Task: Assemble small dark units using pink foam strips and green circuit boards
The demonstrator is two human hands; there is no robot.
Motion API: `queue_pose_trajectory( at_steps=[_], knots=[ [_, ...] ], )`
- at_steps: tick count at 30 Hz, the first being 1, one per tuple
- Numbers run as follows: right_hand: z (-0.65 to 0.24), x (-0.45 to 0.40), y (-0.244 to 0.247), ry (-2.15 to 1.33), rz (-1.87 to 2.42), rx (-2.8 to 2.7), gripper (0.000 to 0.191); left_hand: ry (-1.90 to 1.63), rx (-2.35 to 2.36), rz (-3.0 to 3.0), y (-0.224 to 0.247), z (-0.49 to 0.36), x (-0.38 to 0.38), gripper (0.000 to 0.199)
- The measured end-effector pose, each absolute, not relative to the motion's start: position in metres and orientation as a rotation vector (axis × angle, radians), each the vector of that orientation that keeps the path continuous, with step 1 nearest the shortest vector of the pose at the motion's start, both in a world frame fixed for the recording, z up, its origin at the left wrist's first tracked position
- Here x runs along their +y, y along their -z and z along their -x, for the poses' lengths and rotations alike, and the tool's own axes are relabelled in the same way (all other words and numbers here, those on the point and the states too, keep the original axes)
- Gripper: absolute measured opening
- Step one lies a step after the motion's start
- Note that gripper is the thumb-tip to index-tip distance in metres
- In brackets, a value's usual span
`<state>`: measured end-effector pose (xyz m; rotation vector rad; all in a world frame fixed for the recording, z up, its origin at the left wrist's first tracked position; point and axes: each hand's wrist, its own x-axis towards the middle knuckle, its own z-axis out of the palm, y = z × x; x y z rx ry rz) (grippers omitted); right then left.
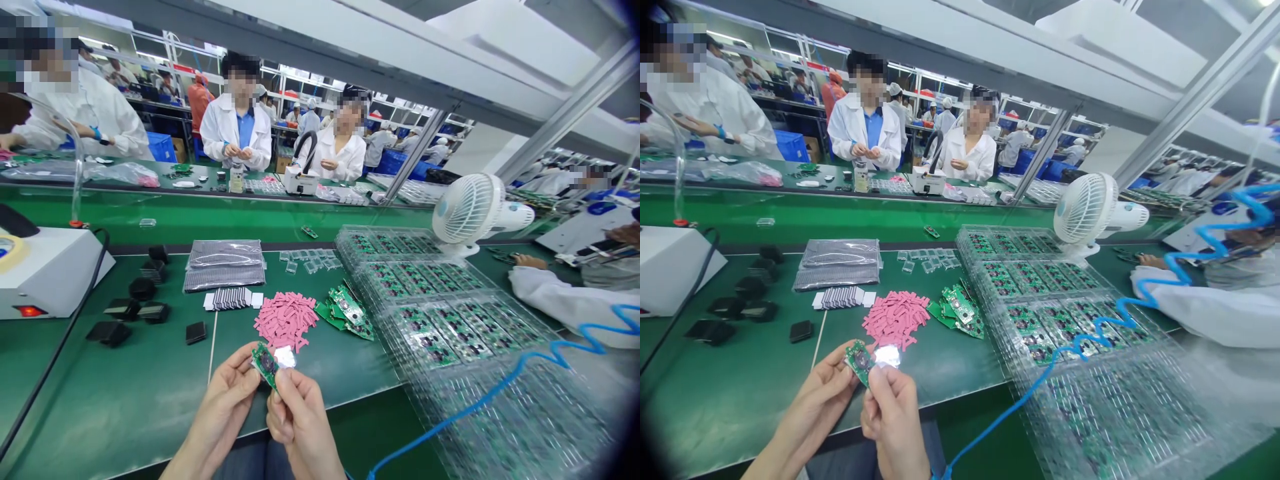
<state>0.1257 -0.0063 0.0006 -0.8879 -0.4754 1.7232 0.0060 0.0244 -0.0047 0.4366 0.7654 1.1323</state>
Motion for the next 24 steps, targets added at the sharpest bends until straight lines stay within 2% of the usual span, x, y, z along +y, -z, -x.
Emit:
queue_pose_trajectory(
  at_steps=[12,24],
  knots=[
    [-0.1239,-0.0069,-0.0031,-1.805,0.856,-0.356,0.047,-1.078,0.648,-0.437,0.0066,-0.0021,0.0255,0.032],
    [-0.1211,-0.0057,-0.0028,-1.781,0.932,-0.39,0.052,-1.121,0.716,-0.402,0.0058,-0.0055,0.0241,0.038]
  ],
)
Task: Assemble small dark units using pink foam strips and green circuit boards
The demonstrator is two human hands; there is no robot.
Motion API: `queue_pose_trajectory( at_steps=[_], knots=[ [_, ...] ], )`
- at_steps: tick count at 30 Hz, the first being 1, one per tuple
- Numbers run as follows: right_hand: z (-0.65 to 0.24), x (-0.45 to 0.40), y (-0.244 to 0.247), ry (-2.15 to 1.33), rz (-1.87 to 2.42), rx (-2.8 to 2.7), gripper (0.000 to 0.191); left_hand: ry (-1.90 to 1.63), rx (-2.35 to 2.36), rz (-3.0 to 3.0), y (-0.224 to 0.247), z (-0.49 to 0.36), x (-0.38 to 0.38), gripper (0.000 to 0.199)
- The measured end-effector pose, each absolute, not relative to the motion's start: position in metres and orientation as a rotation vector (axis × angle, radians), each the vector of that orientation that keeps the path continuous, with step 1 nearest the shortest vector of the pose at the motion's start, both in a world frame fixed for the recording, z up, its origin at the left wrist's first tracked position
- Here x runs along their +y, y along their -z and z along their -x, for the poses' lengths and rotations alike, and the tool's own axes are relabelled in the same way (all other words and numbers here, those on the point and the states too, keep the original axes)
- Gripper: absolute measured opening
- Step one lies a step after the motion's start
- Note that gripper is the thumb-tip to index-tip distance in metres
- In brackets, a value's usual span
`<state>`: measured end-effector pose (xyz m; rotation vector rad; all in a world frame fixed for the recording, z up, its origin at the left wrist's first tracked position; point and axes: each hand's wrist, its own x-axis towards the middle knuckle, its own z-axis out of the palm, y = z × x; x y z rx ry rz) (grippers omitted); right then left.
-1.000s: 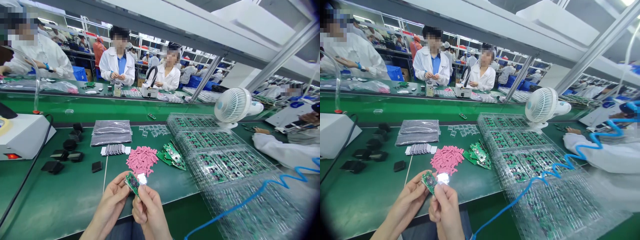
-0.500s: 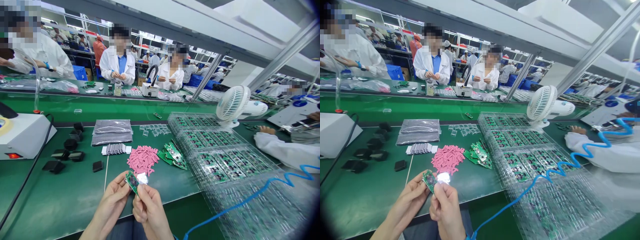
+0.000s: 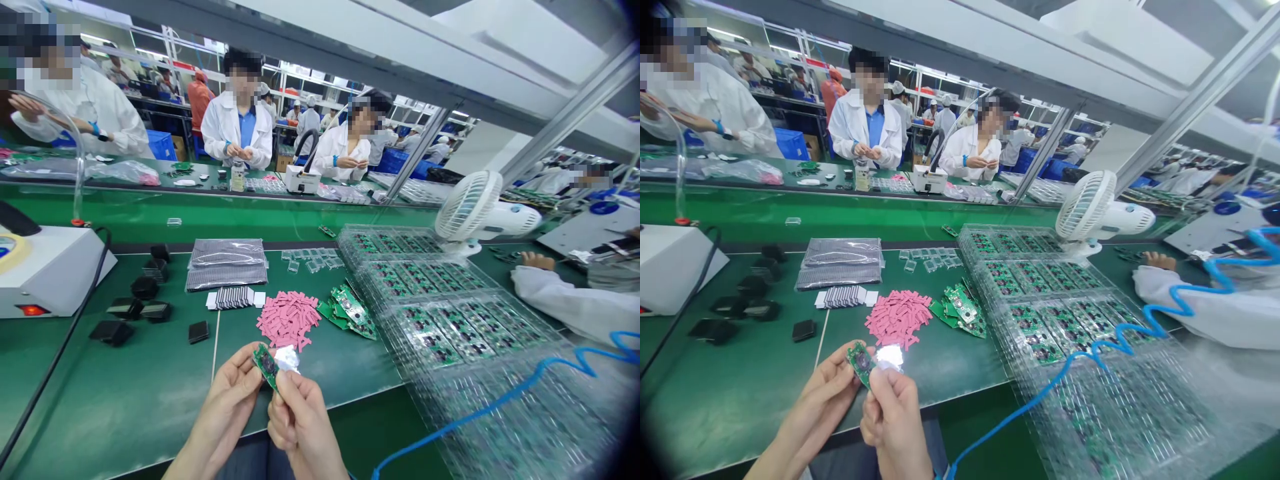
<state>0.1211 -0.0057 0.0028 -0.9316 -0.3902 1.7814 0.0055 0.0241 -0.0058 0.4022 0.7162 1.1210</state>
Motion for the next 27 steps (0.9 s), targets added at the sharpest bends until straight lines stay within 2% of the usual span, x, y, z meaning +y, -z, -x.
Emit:
queue_pose_trajectory(
  at_steps=[3,6,10,14,18,21,27],
  knots=[
    [-0.129,-0.005,-0.001,-1.872,0.932,-0.402,0.053,-1.159,0.753,-0.446,0.003,-0.005,0.02,0.038],
    [-0.139,-0.005,-0.001,-1.853,1.126,-0.628,0.05,-1.192,0.806,-0.509,-0.001,-0.004,0.018,0.039],
    [-0.151,-0.01,-0.009,-1.204,1.441,-1.173,0.029,-1.241,0.922,-0.599,-0.007,-0.007,0.016,0.039],
    [-0.152,-0.015,-0.021,-0.761,1.277,-1.604,0.025,-1.228,0.953,-0.644,-0.008,-0.013,0.016,0.038],
    [-0.153,-0.014,-0.024,-0.74,1.172,-1.658,0.017,-1.22,0.922,-0.701,-0.008,-0.009,0.017,0.025],
    [-0.155,-0.013,-0.025,-0.8,1.187,-1.649,0.012,-1.126,0.885,-0.772,-0.009,-0.001,0.019,0.024],
    [-0.157,-0.016,-0.033,-0.727,1.232,-1.811,0.016,-1.054,0.852,-1.011,-0.012,0.005,0.021,0.013]
  ],
)
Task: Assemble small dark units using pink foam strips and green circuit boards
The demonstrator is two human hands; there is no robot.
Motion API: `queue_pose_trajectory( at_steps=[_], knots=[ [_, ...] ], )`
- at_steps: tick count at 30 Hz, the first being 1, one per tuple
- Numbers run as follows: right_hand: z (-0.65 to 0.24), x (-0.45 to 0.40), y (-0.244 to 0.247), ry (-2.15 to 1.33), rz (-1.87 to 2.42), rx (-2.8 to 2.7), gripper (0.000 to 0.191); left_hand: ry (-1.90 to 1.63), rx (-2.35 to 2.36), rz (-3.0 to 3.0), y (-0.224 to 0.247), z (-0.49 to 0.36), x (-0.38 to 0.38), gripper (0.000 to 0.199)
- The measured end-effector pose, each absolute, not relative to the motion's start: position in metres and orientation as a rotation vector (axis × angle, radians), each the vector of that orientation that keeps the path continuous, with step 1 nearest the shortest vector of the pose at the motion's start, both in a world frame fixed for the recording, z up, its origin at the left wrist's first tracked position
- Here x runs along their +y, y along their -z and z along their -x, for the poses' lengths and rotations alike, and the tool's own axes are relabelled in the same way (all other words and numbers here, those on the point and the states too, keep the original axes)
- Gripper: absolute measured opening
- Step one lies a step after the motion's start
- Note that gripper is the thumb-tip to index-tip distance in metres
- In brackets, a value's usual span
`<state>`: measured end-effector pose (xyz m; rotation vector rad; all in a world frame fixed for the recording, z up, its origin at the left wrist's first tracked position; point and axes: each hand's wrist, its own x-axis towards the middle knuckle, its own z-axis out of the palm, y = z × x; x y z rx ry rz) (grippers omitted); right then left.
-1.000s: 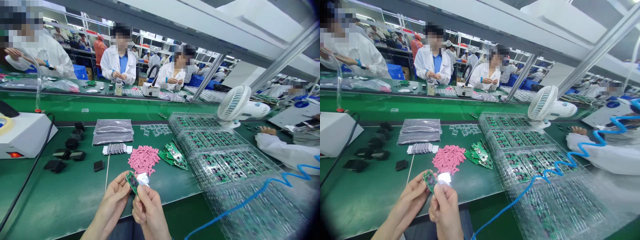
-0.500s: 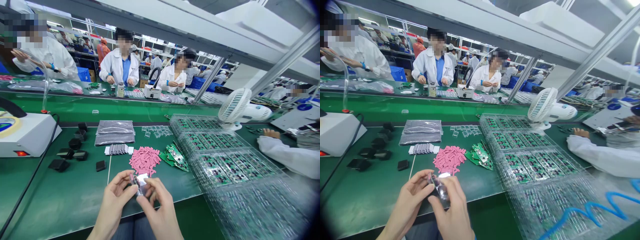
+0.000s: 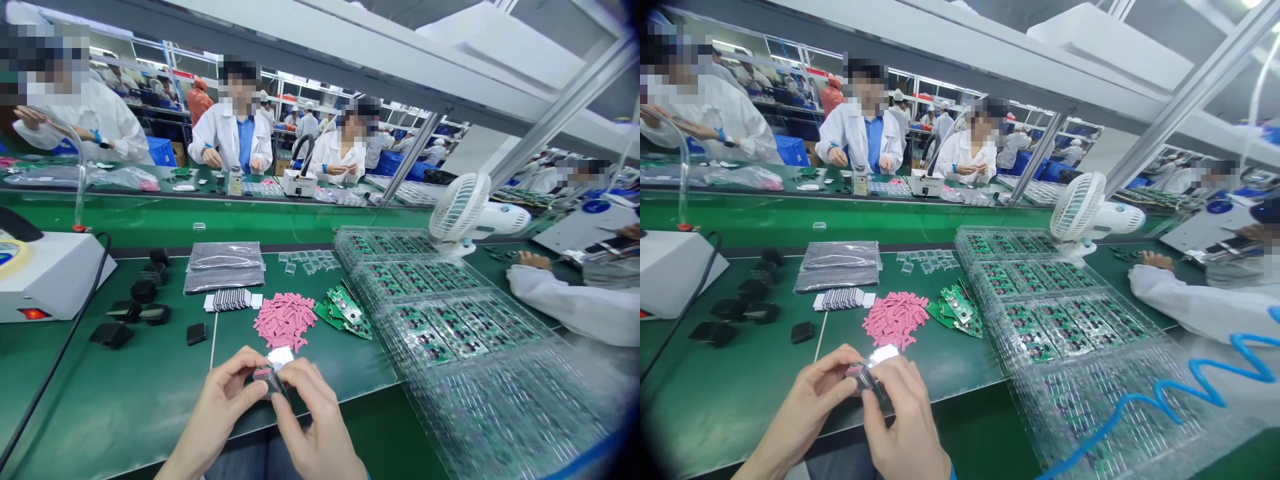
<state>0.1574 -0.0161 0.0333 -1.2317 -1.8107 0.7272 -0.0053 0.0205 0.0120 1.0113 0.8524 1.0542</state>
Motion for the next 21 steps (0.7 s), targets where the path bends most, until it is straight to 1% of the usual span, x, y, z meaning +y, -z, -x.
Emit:
queue_pose_trajectory(
  at_steps=[4,11,14,17,18,21],
  knots=[
    [-0.155,-0.018,-0.035,-0.622,1.262,-1.874,0.017,-1.071,0.915,-1.088,-0.011,0.005,0.021,0.013],
    [-0.155,-0.017,-0.025,-0.623,1.201,-1.823,0.015,-1.168,0.897,-1.166,-0.008,0.001,0.015,0.011],
    [-0.153,-0.016,-0.017,-0.729,1.141,-1.613,0.009,-1.172,0.889,-1.103,-0.013,-0.007,0.014,0.01],
    [-0.151,-0.014,-0.012,-0.863,1.048,-1.33,0.006,-1.154,0.867,-1.059,-0.017,-0.013,0.015,0.021],
    [-0.152,-0.013,-0.011,-0.894,1.017,-1.287,0.007,-1.153,0.858,-1.085,-0.018,-0.014,0.016,0.019],
    [-0.159,-0.012,-0.014,-0.956,0.988,-1.323,0.01,-1.142,0.873,-1.274,-0.019,-0.01,0.016,0.005]
  ],
)
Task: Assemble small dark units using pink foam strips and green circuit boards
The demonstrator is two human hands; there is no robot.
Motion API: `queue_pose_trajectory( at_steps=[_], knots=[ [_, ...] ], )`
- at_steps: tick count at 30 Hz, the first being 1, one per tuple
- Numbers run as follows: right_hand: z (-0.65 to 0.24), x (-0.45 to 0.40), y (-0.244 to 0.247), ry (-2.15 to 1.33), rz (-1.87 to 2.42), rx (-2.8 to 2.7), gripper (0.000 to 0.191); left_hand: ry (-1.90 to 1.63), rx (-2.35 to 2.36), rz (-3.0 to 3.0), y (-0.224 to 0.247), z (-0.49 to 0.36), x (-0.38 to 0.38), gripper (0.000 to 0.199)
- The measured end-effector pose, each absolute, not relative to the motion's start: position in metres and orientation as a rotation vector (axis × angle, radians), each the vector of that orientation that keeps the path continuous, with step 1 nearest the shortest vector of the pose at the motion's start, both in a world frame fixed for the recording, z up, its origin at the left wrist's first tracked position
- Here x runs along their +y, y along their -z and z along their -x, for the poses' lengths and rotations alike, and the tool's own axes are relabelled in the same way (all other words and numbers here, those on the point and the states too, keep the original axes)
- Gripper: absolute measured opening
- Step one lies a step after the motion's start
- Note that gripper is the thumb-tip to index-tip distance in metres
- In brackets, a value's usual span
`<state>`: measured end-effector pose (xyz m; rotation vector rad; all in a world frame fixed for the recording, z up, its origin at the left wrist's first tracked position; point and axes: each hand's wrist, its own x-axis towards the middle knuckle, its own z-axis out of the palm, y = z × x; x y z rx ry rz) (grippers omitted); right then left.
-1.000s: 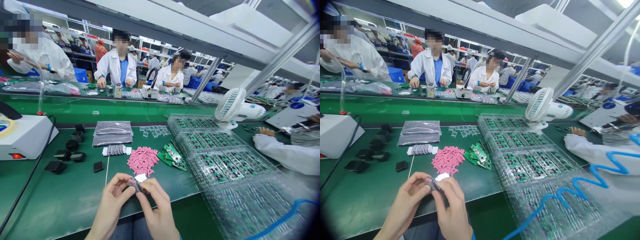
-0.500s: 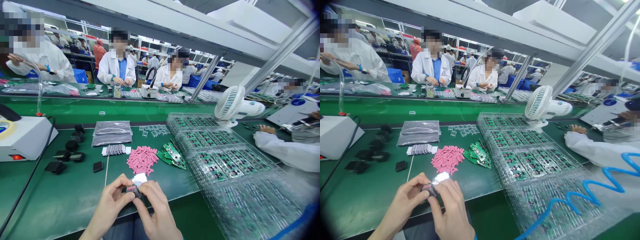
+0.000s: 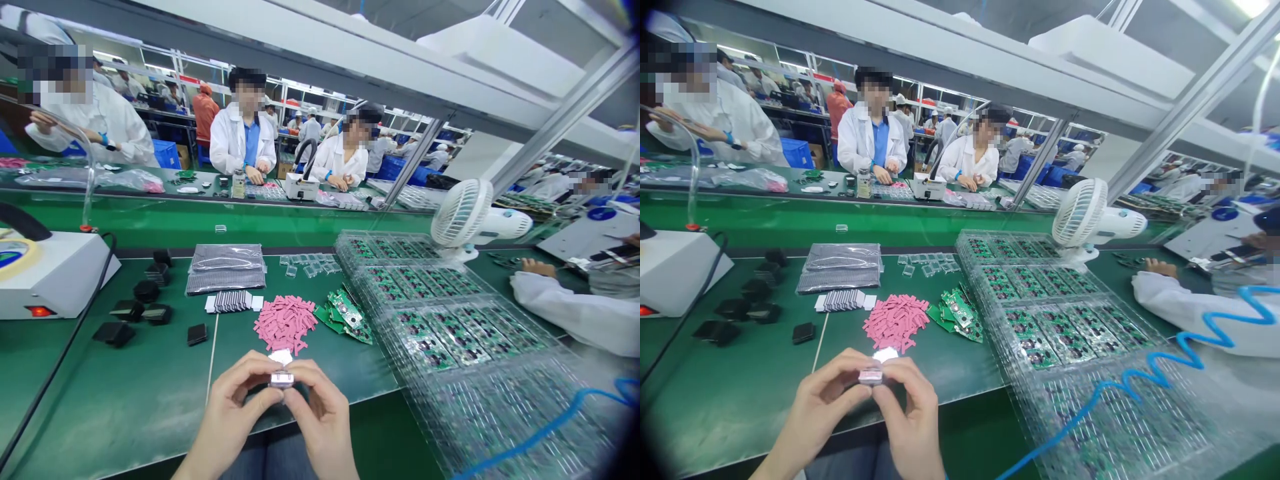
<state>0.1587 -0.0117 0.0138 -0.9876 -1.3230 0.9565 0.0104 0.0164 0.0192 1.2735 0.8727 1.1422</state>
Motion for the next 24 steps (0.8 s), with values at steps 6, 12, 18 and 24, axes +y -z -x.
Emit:
queue_pose_trajectory(
  at_steps=[6,12,18,24],
  knots=[
    [-0.176,-0.014,-0.021,-0.875,1.06,-1.525,0.021,-1.03,0.933,-1.766,-0.027,0.003,0.014,0.026],
    [-0.175,-0.016,-0.02,-0.716,1.089,-1.623,0.008,-1.021,0.884,-1.903,-0.031,-0.001,0.011,0.037],
    [-0.174,-0.011,-0.016,-0.578,1.091,-1.662,0.011,-0.998,0.885,-1.97,-0.031,-0.003,0.019,0.031],
    [-0.183,0.006,-0.004,-0.531,1.078,-1.496,0.023,-0.899,0.925,-2.058,-0.053,0.001,0.048,0.03]
  ],
)
